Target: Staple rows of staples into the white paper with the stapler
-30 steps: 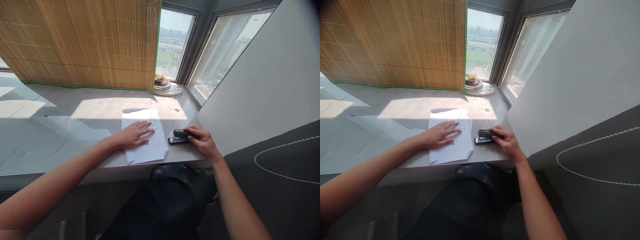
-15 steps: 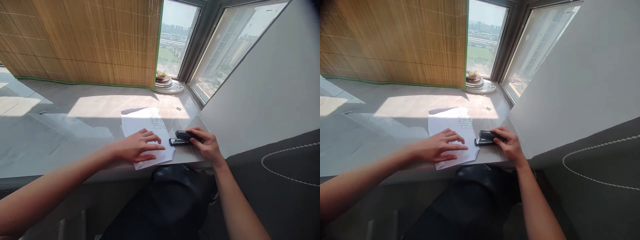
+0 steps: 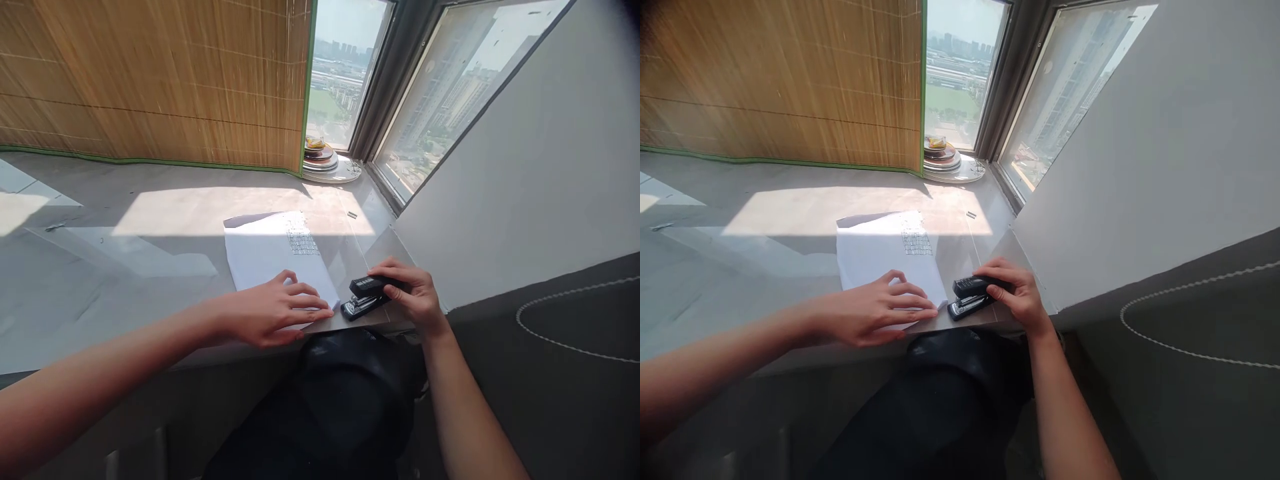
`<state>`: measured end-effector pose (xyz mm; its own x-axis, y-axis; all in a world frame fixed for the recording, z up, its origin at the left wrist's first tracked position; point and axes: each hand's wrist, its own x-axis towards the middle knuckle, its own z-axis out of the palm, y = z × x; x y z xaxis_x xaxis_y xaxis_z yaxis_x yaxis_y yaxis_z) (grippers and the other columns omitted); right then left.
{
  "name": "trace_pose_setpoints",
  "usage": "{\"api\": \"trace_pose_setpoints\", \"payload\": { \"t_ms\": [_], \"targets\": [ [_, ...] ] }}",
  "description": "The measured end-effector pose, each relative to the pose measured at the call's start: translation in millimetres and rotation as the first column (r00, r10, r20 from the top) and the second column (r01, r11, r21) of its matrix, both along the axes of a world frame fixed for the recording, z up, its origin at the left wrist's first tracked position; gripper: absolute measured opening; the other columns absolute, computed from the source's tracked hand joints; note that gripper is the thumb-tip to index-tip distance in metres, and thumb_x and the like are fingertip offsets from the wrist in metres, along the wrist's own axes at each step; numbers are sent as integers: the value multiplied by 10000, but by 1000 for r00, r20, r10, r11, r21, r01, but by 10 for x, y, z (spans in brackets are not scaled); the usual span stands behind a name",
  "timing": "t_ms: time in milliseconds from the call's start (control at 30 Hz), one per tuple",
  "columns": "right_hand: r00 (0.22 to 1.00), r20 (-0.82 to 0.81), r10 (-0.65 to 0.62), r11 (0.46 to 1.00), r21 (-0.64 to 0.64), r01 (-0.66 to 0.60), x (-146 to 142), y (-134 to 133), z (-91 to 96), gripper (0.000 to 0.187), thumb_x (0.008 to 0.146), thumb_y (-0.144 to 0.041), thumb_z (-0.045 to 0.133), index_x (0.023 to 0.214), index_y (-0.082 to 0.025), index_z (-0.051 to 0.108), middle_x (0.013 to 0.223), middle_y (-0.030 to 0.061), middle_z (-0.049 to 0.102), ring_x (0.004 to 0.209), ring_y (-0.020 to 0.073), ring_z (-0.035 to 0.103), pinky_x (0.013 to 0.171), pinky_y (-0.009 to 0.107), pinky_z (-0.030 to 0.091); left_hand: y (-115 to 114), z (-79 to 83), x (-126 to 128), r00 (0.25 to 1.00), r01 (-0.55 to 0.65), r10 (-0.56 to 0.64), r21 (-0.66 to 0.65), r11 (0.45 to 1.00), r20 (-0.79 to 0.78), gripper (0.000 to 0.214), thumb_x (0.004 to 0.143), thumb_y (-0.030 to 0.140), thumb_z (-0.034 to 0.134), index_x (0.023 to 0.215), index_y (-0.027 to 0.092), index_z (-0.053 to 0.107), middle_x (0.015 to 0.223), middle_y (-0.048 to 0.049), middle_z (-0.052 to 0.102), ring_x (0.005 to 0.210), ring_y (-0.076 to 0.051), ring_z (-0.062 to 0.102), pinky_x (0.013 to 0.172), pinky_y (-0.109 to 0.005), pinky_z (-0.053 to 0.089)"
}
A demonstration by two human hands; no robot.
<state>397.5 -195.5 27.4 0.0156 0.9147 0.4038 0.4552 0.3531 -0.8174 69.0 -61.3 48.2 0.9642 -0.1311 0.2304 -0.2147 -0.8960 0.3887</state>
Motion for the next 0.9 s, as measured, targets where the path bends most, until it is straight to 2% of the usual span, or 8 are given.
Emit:
{"api": "trace_pose_setpoints", "payload": {
  "t_ms": [100, 200, 367, 467, 567, 667, 800, 900],
  "targets": [
    [995, 62, 79, 997, -24, -78, -45, 28, 44, 244, 1005, -386, 719, 1193, -279, 831, 1096, 82, 745, 1001, 286, 705, 893, 436, 582, -11, 7, 0, 1000, 12, -12, 9, 1000, -5, 609, 1070, 295, 516, 1671, 311, 424, 1535, -129, 650, 1394, -311, 617, 1140, -457, 394],
    [994, 91, 67, 998, -3, -67, -62, 64, 43, 237, 1015, -337, 708, 1216, -278, 819, 1122, 75, 742, 1034, 279, 699, 918, 428, 577, -24, 13, 4, 1000, 25, -25, 20, 1000, -11, 585, 1079, 271, 508, 1659, 259, 435, 1542, -154, 639, 1400, -301, 615, 1157, -452, 378],
    [994, 107, -5, 1000, 25, 2, -59, 103, -9, 254, 994, -288, 727, 1237, -290, 802, 1155, 72, 728, 1084, 284, 691, 943, 444, 582, -49, 34, 12, 997, 78, -78, -8, 997, 7, 535, 1072, 218, 509, 1594, 333, 522, 1490, -104, 685, 1398, -271, 623, 1174, -438, 391],
    [993, 115, 4, 1000, 24, -7, -68, 126, -10, 254, 993, -267, 720, 1235, -284, 797, 1162, 74, 725, 1092, 280, 688, 962, 452, 576, -48, 56, 7, 992, 125, -124, -28, 992, 19, 443, 1075, 287, 562, 1514, 331, 604, 1463, -109, 694, 1355, -268, 642, 1186, -436, 411],
    [992, 121, 29, 999, 29, -32, -79, 135, 10, 254, 985, -250, 722, 1226, -289, 795, 1149, 68, 728, 1072, 273, 687, 915, 422, 579, -25, 48, 1, 997, -31, 33, -34, 999, 64, 359, 1091, 356, 556, 1417, 266, 673, 1397, -150, 698, 1251, -270, 667, 1125, -419, 480],
    [989, 145, 28, 999, 33, -33, -89, 124, 29, 260, 978, -241, 723, 1223, -291, 793, 1136, 68, 730, 1035, 269, 686, 824, 387, 577, -2, -9, 11, 982, -178, 175, 37, 983, 64, 373, 1095, 385, 529, 1414, 264, 682, 1424, -164, 665, 1299, -311, 626, 1142, -481, 472],
    [984, 181, 8, 998, 52, -18, -103, 127, 33, 259, 985, -236, 710, 1228, -280, 790, 1131, 80, 732, 1021, 274, 680, 814, 409, 574, -4, -88, 39, 982, -190, 190, 117, 975, 12, 554, 1038, 507, 603, 1559, 320, 586, 1632, -182, 507, 1484, -406, 493, 1236, -613, 370],
    [980, 198, 9, 997, 77, -25, -120, 163, 24, 266, 992, -226, 699, 1236, -286, 785, 1137, 77, 733, 1038, 278, 678, 872, 449, 577, -11, -91, 44, 989, -146, 149, 124, 981, -10, 617, 1035, 506, 601, 1622, 338, 515, 1702, -164, 434, 1541, -394, 447, 1282, -620, 319]
  ]
}}
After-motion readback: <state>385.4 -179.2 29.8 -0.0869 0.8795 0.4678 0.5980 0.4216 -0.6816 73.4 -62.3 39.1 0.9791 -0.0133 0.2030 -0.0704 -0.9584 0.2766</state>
